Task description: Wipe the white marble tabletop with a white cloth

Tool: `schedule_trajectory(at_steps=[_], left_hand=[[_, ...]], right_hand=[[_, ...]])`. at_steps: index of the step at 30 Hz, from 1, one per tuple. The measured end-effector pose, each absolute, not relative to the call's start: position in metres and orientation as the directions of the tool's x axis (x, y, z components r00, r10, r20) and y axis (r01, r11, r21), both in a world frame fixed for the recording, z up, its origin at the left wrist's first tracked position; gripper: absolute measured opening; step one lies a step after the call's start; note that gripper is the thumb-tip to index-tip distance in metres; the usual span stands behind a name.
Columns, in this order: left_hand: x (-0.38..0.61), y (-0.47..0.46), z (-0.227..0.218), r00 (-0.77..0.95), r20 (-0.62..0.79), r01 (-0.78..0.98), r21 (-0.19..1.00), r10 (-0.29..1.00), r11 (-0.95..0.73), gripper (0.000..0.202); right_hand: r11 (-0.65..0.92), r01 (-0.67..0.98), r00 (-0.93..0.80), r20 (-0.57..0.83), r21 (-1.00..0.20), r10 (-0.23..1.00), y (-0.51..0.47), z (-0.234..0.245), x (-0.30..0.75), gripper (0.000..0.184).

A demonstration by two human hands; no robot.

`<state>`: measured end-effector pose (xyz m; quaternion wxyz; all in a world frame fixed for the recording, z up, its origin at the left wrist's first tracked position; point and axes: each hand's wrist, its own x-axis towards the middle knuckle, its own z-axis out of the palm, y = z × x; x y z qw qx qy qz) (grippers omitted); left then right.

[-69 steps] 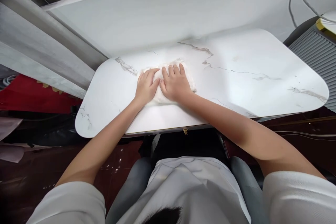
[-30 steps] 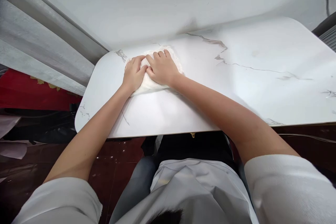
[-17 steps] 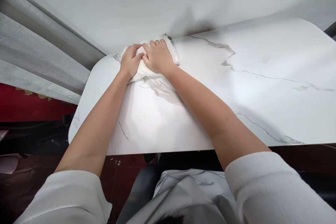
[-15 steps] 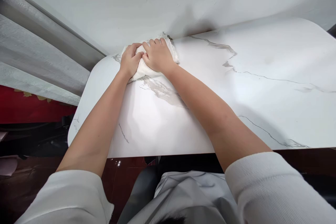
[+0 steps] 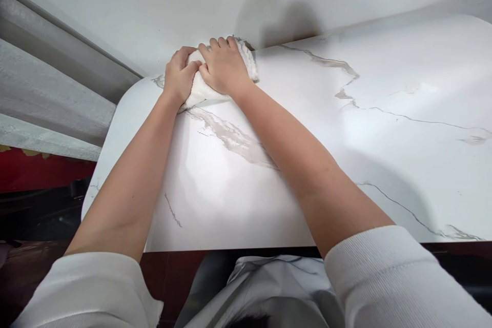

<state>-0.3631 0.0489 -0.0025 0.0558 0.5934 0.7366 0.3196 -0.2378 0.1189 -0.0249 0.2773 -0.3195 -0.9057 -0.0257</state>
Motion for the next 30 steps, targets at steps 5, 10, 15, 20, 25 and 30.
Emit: schedule_trajectory(at_steps=[5, 10, 15, 20, 25, 30], left_hand=[[-0.362, 0.041, -0.005, -0.275, 0.286, 0.839, 0.538, 0.918, 0.084, 0.027], [-0.358, 0.022, -0.01, -0.247, 0.324, 0.845, 0.533, 0.913, 0.04, 0.033], [-0.34, -0.017, -0.009, -0.231, 0.327, 0.867, 0.496, 0.916, 0.041, 0.037], [-0.313, -0.067, -0.003, -0.227, 0.299, 0.877, 0.476, 0.927, 0.061, 0.038], [-0.289, -0.119, -0.001, -0.214, 0.287, 0.892, 0.448, 0.934, 0.067, 0.037], [-0.269, -0.167, 0.001, -0.195, 0.274, 0.906, 0.419, 0.942, 0.066, 0.039]], right_hand=[[0.809, 0.57, -0.638, 0.542, -0.146, 0.547, 0.108, -0.029, -0.233, 0.084], [0.83, 0.538, -0.651, 0.552, -0.148, 0.521, 0.09, -0.033, -0.224, 0.096], [0.811, 0.578, -0.707, 0.439, -0.092, 0.554, 0.042, -0.022, -0.198, 0.058], [0.81, 0.579, -0.721, 0.407, -0.092, 0.561, -0.008, -0.018, -0.173, 0.054], [0.818, 0.567, -0.727, 0.41, -0.095, 0.551, -0.059, -0.015, -0.15, 0.052], [0.832, 0.55, -0.755, 0.383, -0.069, 0.532, -0.104, -0.008, -0.126, 0.053]])
